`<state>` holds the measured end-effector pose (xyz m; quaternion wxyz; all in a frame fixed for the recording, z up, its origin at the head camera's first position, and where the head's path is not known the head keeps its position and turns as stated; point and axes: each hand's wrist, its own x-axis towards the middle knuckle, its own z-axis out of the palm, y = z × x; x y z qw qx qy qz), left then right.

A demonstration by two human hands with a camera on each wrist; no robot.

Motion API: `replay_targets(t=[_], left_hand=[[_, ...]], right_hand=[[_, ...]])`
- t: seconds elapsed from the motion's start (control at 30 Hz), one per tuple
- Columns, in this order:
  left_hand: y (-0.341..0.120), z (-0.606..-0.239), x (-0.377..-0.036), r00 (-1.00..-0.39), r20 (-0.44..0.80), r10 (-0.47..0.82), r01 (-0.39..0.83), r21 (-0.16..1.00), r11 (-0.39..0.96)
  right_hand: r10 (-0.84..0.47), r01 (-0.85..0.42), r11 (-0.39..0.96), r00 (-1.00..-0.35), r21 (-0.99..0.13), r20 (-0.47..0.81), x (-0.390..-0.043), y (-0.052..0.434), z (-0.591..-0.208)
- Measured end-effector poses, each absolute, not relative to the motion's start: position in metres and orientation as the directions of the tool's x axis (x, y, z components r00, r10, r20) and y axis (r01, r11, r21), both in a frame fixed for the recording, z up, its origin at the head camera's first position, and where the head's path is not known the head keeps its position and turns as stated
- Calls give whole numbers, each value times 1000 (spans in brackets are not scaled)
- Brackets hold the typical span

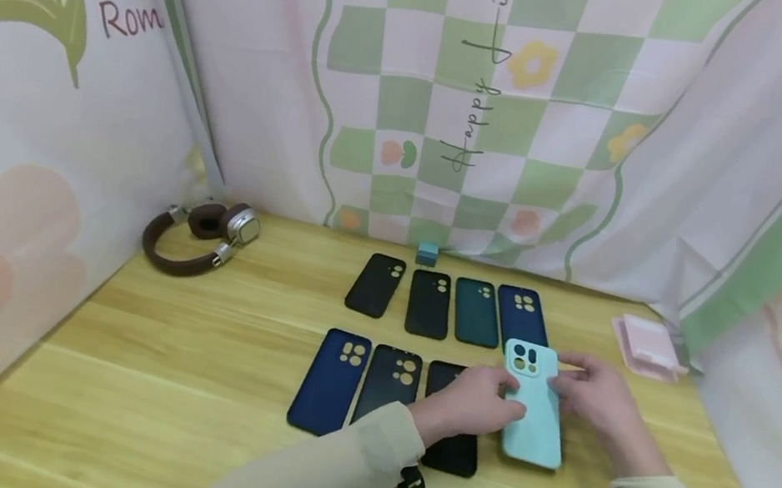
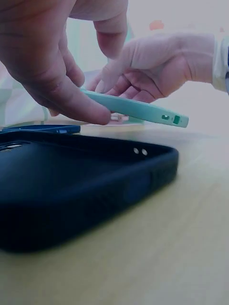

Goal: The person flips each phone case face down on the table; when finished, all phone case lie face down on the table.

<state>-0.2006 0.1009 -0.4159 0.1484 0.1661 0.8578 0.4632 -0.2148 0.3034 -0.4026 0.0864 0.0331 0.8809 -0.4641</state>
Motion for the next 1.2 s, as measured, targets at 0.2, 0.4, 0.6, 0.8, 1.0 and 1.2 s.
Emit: replay_targets(t=[0.2, 0.4, 0.6, 0.8, 1.0, 1.2], left_hand=[[110, -422, -200, -900, -123, 417, 151, 811, 565], [112, -424, -201, -866, -158, 474, 175, 793, 584], [110, -421, -201, -838, -187, 512, 188, 782, 594], [99, -416, -205, -802, -174, 572, 283, 732, 620], [77, -407, -210, -783, -134, 608, 327, 742, 585], [48, -404, -214, -814, -82, 575, 323, 759, 566]], right_hand=[[-32, 145, 530, -981, -835, -191, -215, 312, -411], [-61, 167, 501, -972, -849, -227, -214, 317, -415], [-52, 188, 505, -968, -842, -247, -213, 316, -416], [-44, 176, 529, -971, -830, -233, -210, 308, -412], [-93, 103, 555, -978, -825, -185, -208, 284, -405], [-170, 63, 574, -966, -816, -195, -209, 254, -406]])
